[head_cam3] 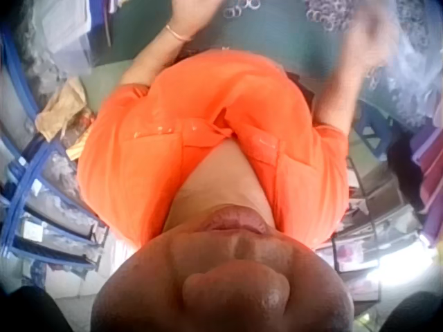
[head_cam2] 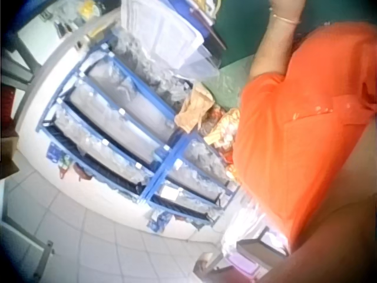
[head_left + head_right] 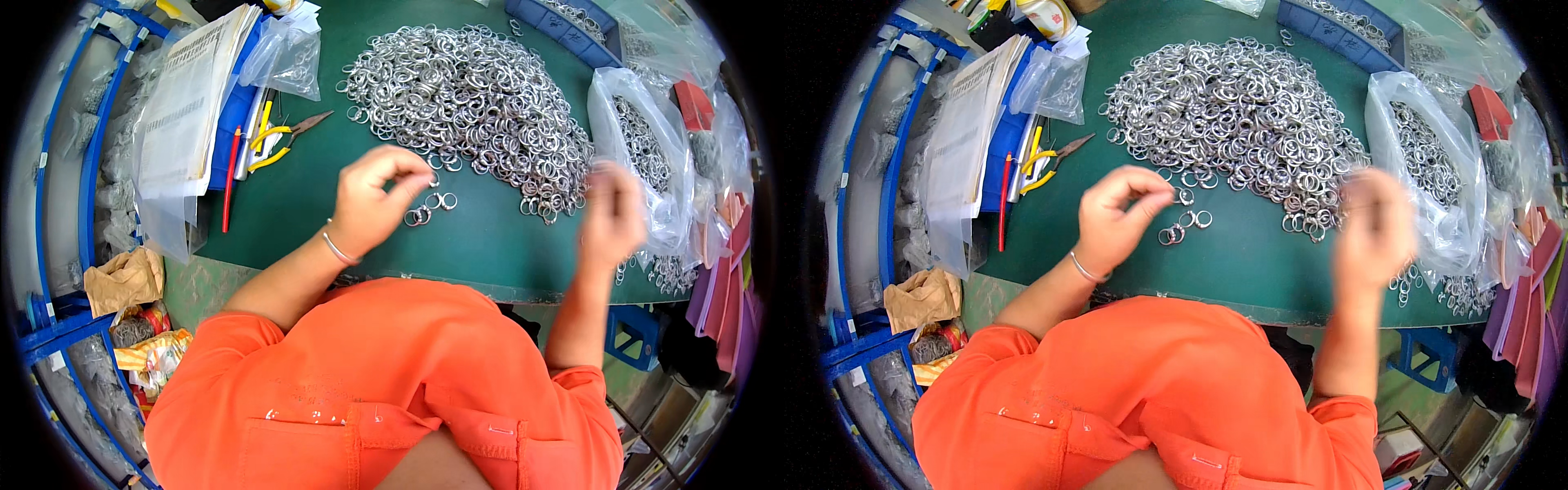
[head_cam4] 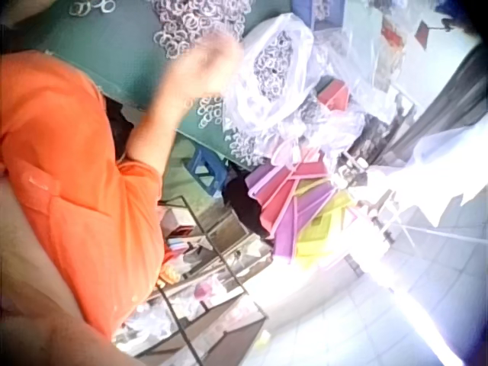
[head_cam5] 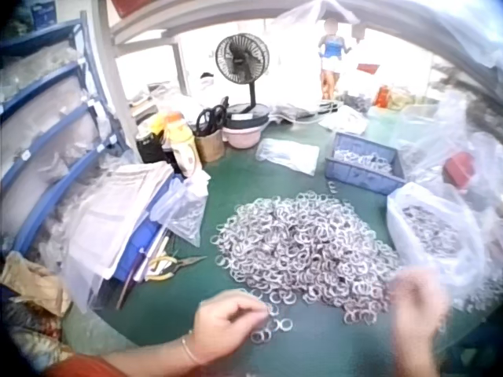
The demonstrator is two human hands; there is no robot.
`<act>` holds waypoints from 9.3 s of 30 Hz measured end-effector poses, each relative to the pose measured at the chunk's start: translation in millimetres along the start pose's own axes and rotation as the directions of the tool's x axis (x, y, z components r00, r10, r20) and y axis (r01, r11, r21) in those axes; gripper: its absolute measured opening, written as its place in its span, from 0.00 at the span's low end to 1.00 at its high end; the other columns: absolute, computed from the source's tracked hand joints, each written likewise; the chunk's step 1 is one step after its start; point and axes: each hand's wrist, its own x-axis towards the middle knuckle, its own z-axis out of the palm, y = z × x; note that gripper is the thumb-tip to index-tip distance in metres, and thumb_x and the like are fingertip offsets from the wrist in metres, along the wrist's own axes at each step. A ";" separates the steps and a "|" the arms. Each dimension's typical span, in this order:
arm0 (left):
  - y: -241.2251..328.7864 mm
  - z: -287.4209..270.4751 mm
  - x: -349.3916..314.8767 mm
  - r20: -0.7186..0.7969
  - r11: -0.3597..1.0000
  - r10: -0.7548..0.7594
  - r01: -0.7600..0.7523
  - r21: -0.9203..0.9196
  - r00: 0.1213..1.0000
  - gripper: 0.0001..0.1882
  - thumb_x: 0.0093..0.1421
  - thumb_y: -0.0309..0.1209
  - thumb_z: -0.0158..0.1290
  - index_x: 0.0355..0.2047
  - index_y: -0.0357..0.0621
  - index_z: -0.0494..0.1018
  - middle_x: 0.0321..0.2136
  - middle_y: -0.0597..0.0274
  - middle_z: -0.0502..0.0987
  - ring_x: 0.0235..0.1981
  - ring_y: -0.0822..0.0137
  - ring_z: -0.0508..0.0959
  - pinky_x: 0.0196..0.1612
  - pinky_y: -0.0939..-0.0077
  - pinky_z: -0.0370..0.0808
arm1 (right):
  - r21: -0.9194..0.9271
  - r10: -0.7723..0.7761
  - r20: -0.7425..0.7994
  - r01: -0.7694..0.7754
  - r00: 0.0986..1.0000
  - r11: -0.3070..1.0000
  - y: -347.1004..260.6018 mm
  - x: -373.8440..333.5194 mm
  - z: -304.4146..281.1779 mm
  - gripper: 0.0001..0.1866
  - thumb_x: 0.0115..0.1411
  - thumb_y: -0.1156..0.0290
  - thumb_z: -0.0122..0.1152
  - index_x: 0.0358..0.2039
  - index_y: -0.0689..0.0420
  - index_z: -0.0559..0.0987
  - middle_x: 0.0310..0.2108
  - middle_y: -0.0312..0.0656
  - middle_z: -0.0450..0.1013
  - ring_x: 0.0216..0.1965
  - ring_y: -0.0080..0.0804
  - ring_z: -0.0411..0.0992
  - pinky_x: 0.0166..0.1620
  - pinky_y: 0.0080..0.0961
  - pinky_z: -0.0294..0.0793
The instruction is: The person sorts small metal rings by hand, selecting individual rings from a pile and placing them into a plastic container.
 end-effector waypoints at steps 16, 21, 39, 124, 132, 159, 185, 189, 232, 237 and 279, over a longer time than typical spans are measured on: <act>-15.9 8.3 1.4 0.227 0.913 0.039 -0.126 0.387 0.973 0.07 0.49 0.25 0.62 0.29 0.39 0.75 0.30 0.59 0.74 0.31 0.62 0.76 0.33 0.71 0.73 | 0.023 -0.256 0.636 0.314 0.728 0.949 -23.5 -30.9 86.1 0.07 0.50 0.74 0.62 0.30 0.61 0.77 0.30 0.43 0.68 0.36 0.43 0.70 0.36 0.36 0.73; -10.0 8.4 -3.3 0.129 0.962 -0.272 0.272 0.014 0.954 0.03 0.56 0.22 0.58 0.30 0.37 0.74 0.29 0.62 0.77 0.24 0.77 0.77 0.27 0.82 0.76 | 0.168 -0.208 0.635 0.129 0.744 0.977 -18.8 -32.3 73.2 0.05 0.51 0.77 0.63 0.29 0.61 0.76 0.29 0.44 0.71 0.32 0.43 0.72 0.34 0.32 0.74; 8.5 -4.3 -1.7 0.550 0.399 -0.558 0.782 -0.479 0.622 0.05 0.61 0.26 0.54 0.36 0.37 0.74 0.27 0.61 0.78 0.26 0.73 0.78 0.28 0.82 0.76 | 0.423 -0.048 0.548 -0.227 0.835 0.877 -29.2 -29.6 29.3 0.09 0.55 0.85 0.57 0.36 0.62 0.79 0.32 0.41 0.76 0.32 0.25 0.74 0.36 0.18 0.73; -10.3 -5.9 6.3 0.105 0.947 -0.122 0.084 0.311 0.987 0.04 0.55 0.24 0.57 0.31 0.39 0.75 0.28 0.64 0.74 0.21 0.76 0.73 0.26 0.80 0.70 | -0.425 -0.222 -0.041 0.184 0.974 0.886 32.4 44.0 -42.8 0.11 0.57 0.82 0.56 0.40 0.60 0.80 0.37 0.43 0.76 0.37 0.34 0.74 0.40 0.27 0.74; -30.0 -3.5 7.3 0.094 0.876 0.083 -0.118 0.468 0.992 0.06 0.51 0.23 0.60 0.27 0.38 0.73 0.26 0.57 0.72 0.24 0.59 0.75 0.28 0.69 0.73 | 0.133 -0.220 0.545 0.176 0.809 0.975 -25.2 -2.0 45.6 0.11 0.49 0.80 0.61 0.36 0.61 0.78 0.37 0.48 0.74 0.38 0.46 0.73 0.41 0.32 0.74; 7.8 -5.8 -8.2 0.042 0.998 -0.062 0.061 0.031 0.997 0.10 0.54 0.21 0.60 0.37 0.37 0.74 0.30 0.61 0.79 0.30 0.75 0.79 0.32 0.83 0.76 | 0.499 0.199 0.394 -0.391 0.897 0.773 -27.9 -13.7 20.6 0.07 0.58 0.82 0.57 0.38 0.61 0.77 0.36 0.39 0.77 0.34 0.22 0.74 0.36 0.16 0.73; 5.9 3.7 -9.4 0.289 0.805 -0.412 0.494 -0.329 0.864 0.03 0.58 0.16 0.52 0.34 0.32 0.72 0.31 0.56 0.79 0.31 0.71 0.81 0.34 0.81 0.79 | 0.453 -0.001 0.739 -0.497 0.673 0.740 -45.8 -44.6 59.2 0.12 0.53 0.87 0.57 0.37 0.60 0.80 0.31 0.41 0.74 0.32 0.30 0.74 0.34 0.22 0.74; 12.9 7.5 -4.6 0.324 0.767 -0.428 0.528 -0.364 0.844 0.04 0.58 0.16 0.52 0.34 0.33 0.71 0.31 0.55 0.79 0.32 0.70 0.81 0.35 0.80 0.80 | 0.497 -0.150 0.600 -0.219 0.786 0.840 -44.8 -48.4 59.0 0.15 0.50 0.89 0.58 0.38 0.59 0.80 0.33 0.41 0.72 0.33 0.30 0.73 0.35 0.23 0.73; 24.7 10.0 -7.8 0.292 0.960 -0.245 0.274 -0.061 0.925 0.10 0.52 0.20 0.61 0.34 0.37 0.73 0.30 0.63 0.78 0.30 0.77 0.77 0.35 0.84 0.76 | 0.369 -0.017 0.671 -0.314 0.741 0.875 -39.8 -39.0 40.1 0.13 0.53 0.77 0.66 0.40 0.57 0.79 0.30 0.39 0.76 0.30 0.24 0.74 0.32 0.20 0.73; 13.7 6.5 -14.7 0.300 0.847 -0.310 0.406 -0.343 0.902 0.07 0.53 0.16 0.59 0.33 0.34 0.74 0.34 0.57 0.76 0.34 0.72 0.78 0.37 0.80 0.78 | 0.431 0.185 0.805 -0.770 0.564 0.470 -37.2 -47.9 48.5 0.07 0.62 0.80 0.53 0.40 0.64 0.77 0.33 0.39 0.77 0.33 0.22 0.76 0.35 0.17 0.77; -9.2 13.6 13.8 0.325 0.704 0.256 -0.406 0.583 0.910 0.14 0.42 0.23 0.64 0.31 0.44 0.74 0.41 0.58 0.73 0.48 0.53 0.69 0.52 0.61 0.64 | -0.396 0.067 0.224 0.028 0.972 0.918 64.5 -41.3 -55.3 0.04 0.50 0.81 0.60 0.28 0.60 0.77 0.30 0.47 0.74 0.34 0.48 0.72 0.41 0.39 0.71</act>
